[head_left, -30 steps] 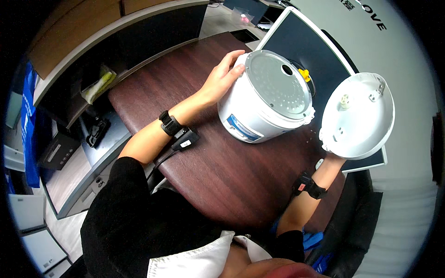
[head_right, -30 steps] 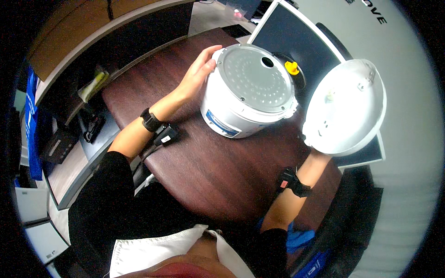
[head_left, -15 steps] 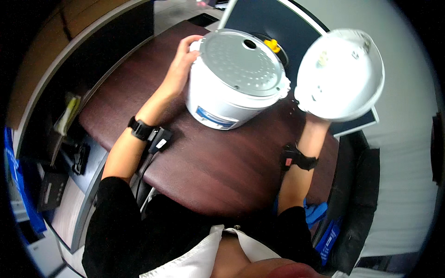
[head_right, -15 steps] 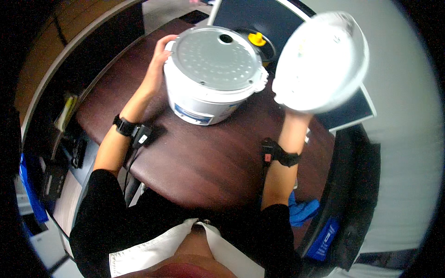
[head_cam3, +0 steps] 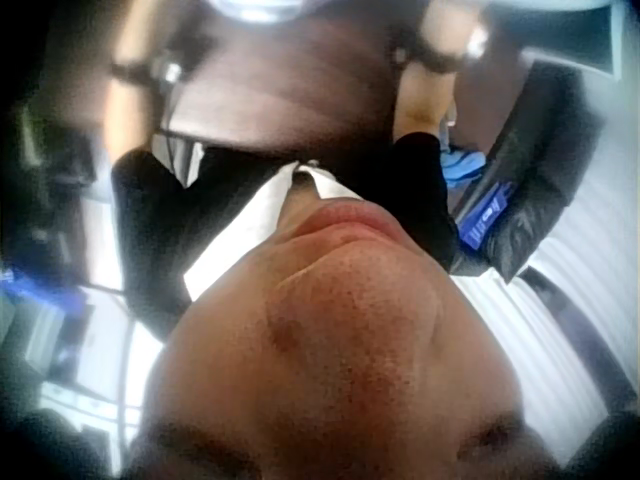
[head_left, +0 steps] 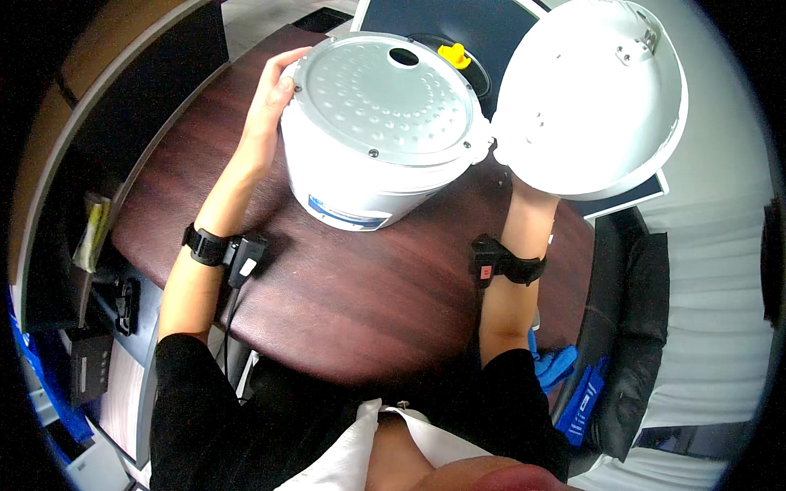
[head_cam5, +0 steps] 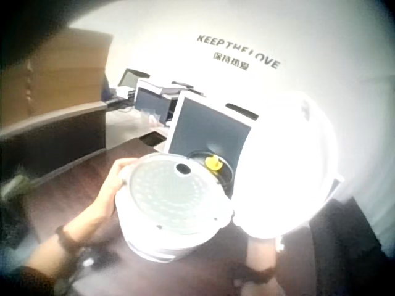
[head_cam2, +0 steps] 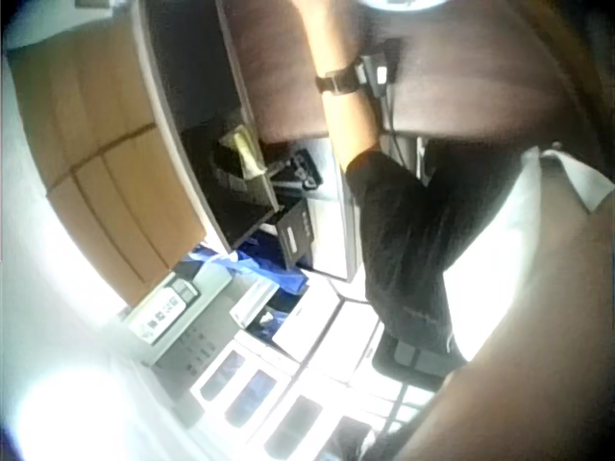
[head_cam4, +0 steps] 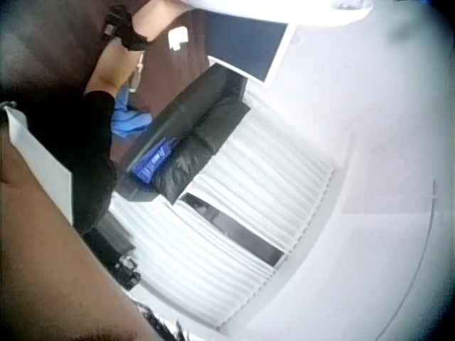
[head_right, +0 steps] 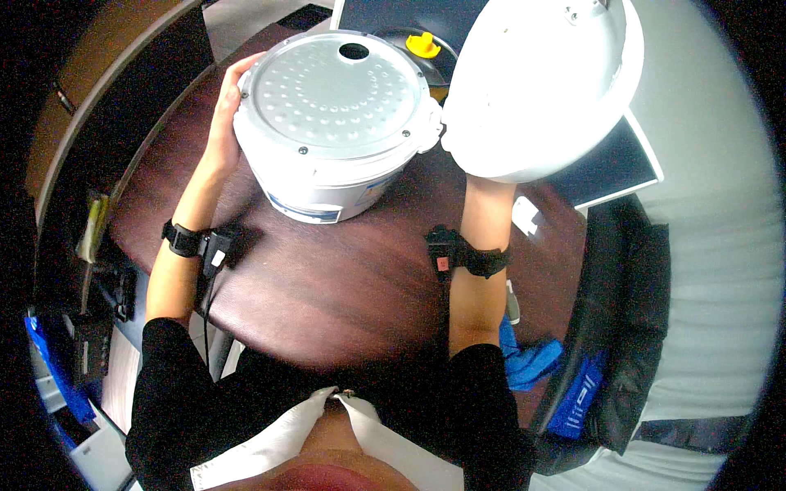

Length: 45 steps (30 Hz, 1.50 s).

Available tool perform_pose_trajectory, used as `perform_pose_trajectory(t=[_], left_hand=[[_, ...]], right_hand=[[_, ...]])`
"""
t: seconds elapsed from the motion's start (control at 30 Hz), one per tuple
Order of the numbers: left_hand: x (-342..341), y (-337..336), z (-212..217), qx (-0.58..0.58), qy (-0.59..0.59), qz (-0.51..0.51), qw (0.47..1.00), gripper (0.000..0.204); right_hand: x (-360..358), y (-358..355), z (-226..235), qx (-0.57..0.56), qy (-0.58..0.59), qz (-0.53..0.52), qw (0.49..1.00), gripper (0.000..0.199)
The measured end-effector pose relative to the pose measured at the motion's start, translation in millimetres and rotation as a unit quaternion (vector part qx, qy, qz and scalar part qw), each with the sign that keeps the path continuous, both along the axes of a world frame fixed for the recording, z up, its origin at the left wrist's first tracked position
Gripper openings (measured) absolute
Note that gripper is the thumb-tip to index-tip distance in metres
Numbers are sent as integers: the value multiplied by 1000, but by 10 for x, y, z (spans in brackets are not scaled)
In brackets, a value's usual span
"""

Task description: The person assembles a rice cooker by placing the inner pot into the base, attaching the perforated lid, and securing the outer lid. They then use a screwdriver to tighten screws on the lid to complete the assembly.

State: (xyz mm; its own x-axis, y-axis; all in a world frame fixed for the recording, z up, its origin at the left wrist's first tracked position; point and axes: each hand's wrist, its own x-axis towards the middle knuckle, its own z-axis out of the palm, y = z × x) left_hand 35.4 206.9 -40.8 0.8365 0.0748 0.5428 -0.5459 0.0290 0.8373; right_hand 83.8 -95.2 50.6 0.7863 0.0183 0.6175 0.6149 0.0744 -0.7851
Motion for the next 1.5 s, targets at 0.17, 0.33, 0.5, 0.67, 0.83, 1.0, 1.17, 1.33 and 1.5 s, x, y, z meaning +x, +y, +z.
perform_pose_trajectory(t=[0.17,0.33,0.5,0.67,0.83,1.0,1.17,1.33,1.5], left_hand=[[57,-1,60,-4,-3,-30,1000,74],[76,30,31,5,2,-33,999,75],[85,11,-7,-1,-3,-35,999,76],[80,8,-13,3,16,-35,999,89],[47,13,-15,16,23,-26,999,90],[47,6,-32,18,12,-21,1000,90],[44,1,-38,14,9,-19,1000,89],[46,-8,-28,7,10,-16,1000,88],[43,-51,-30,-17,-4,-17,1000,81]], right_hand=[[-9,4,-18,0,6,14,1000,35],[-113,45,-20,9,8,41,999,34],[-563,48,-161,14,-9,73,997,34],[-625,56,-203,12,-10,78,997,34],[-511,66,-169,15,-4,77,997,34],[-267,70,-78,16,19,68,997,34],[-609,72,-202,13,-1,82,997,34],[-602,85,-209,11,-2,80,997,35],[-198,88,-75,18,28,62,997,35]])
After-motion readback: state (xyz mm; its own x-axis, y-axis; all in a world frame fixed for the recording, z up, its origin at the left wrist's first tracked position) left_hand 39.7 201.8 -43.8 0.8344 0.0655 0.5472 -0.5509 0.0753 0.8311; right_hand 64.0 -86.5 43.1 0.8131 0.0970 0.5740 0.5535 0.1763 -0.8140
